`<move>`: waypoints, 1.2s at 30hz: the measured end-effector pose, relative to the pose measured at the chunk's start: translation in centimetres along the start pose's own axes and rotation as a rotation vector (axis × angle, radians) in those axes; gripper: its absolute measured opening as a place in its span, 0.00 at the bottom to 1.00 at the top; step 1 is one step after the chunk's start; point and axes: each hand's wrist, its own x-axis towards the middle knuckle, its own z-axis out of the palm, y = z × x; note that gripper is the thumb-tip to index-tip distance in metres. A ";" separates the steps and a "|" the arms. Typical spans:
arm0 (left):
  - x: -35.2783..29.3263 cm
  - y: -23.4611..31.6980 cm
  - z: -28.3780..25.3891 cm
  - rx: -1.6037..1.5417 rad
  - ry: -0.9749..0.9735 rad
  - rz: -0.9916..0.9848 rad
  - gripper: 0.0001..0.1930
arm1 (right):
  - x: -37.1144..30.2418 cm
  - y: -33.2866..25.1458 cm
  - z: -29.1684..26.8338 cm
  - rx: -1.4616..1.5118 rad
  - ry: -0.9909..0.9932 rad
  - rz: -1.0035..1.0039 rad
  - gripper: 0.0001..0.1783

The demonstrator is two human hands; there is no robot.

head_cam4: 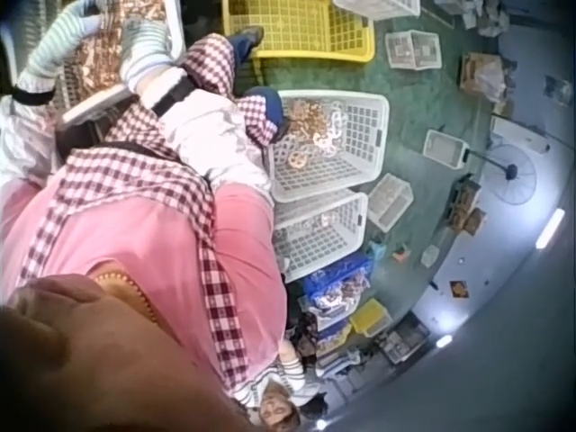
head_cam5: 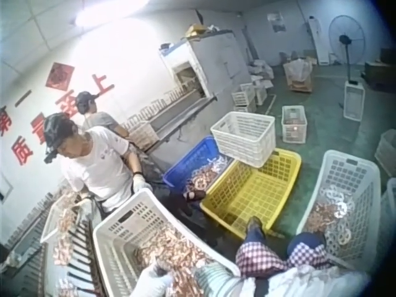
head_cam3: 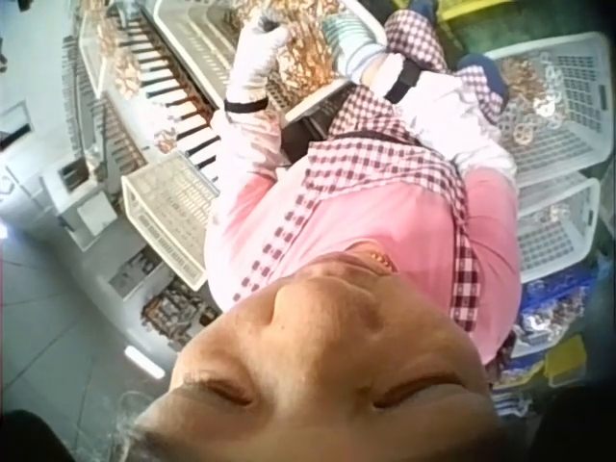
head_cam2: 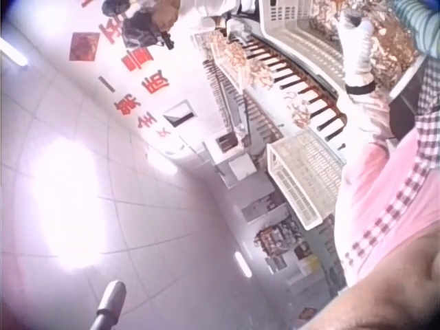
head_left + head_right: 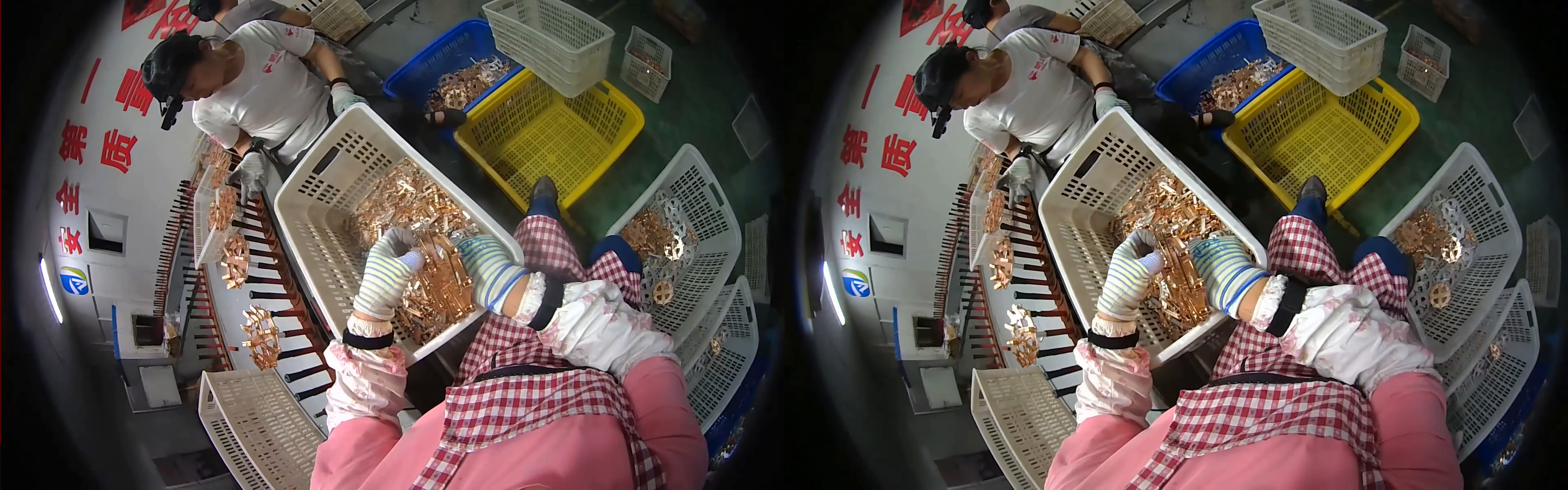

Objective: Sort and organize copper-colored metal hardware components into different containers.

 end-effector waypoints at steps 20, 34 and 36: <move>-0.4 0.7 1.7 -0.035 0.103 0.081 0.05 | 0.2 0.1 -0.2 0.150 -0.079 -0.032 0.13; -0.1 1.4 1.5 -0.058 -0.025 -0.012 0.08 | 0.5 0.0 -0.3 0.192 -0.149 -0.031 0.12; 0.1 0.2 0.8 -0.058 0.002 0.133 0.09 | 0.6 1.0 0.5 0.109 -0.185 -0.156 0.12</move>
